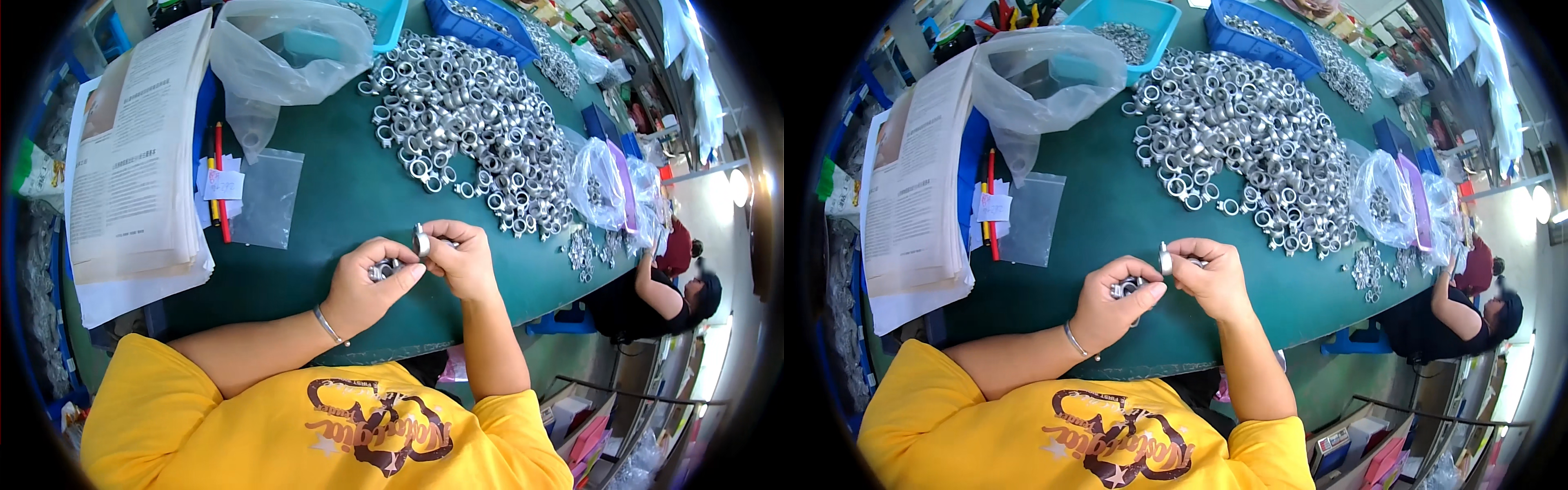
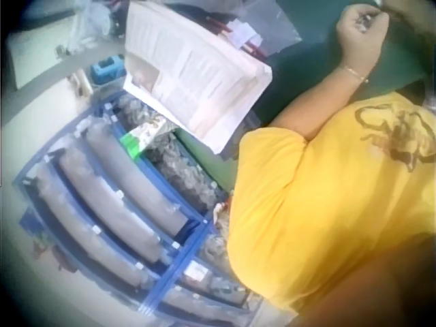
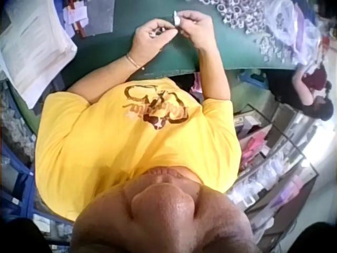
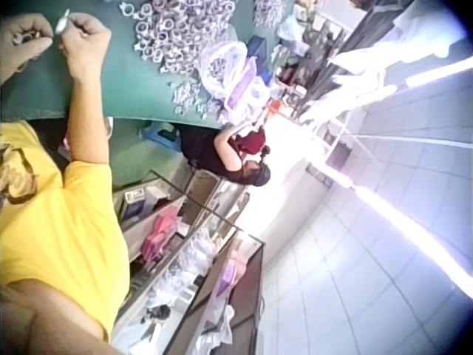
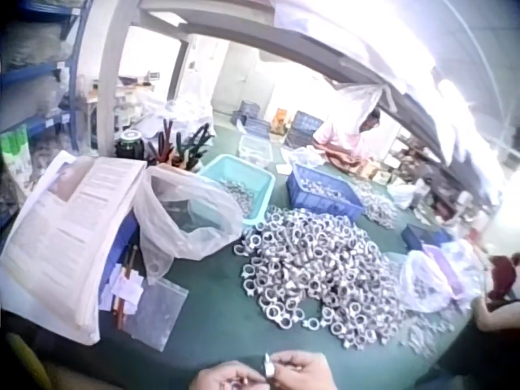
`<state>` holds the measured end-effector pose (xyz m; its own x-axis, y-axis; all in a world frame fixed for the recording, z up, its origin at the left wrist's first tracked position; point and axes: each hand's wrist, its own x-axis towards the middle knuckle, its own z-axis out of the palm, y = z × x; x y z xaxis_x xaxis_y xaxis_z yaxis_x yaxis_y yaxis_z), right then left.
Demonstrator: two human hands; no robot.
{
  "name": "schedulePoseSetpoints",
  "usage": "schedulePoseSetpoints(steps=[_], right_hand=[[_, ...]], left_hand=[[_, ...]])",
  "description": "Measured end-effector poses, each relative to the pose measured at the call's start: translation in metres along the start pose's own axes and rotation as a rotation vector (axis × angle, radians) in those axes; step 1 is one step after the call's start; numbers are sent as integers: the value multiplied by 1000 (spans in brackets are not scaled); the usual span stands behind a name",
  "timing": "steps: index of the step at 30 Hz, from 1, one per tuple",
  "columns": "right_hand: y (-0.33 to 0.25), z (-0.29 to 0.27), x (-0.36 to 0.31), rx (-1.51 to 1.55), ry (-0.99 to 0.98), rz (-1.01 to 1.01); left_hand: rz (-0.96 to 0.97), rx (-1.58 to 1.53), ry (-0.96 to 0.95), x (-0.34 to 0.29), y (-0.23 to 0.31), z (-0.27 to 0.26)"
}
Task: The person assembles metal hose clamps by hand, picking up circular metal bands and small screw mechanisms from a large pile on a workbench and fitting the components together.
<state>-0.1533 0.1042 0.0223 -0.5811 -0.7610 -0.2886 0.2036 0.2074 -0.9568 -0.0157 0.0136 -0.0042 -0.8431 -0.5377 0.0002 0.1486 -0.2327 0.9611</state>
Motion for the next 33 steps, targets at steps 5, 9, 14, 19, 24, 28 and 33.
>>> schedulePoseSetpoints(steps=[5, 9, 14, 19, 24, 28, 33], right_hand=[[5, 4, -15, -394, 99, -543], [7, 5, -20, -460, 113, -740], [8, 2, -29, -12, 203, -272], [7, -13, -30, 267, 68, 19], [13, -11, -34, 234, -105, -13], [19, -14, -36, 312, -177, -46], [30, -10, -39, 564, -221, -83]], left_hand=[[29, 33, -28, 1, 4, 0], [191, 154, -57, 2, 1, 0], [197, 142, -76, 1, 2, -1], [230, 150, -56, 3, 1, 2], [348, 362, -66, 1, 1, 1], [435, 401, -48, 0, 2, 1], [491, 364, -31, 1, 7, 2]])
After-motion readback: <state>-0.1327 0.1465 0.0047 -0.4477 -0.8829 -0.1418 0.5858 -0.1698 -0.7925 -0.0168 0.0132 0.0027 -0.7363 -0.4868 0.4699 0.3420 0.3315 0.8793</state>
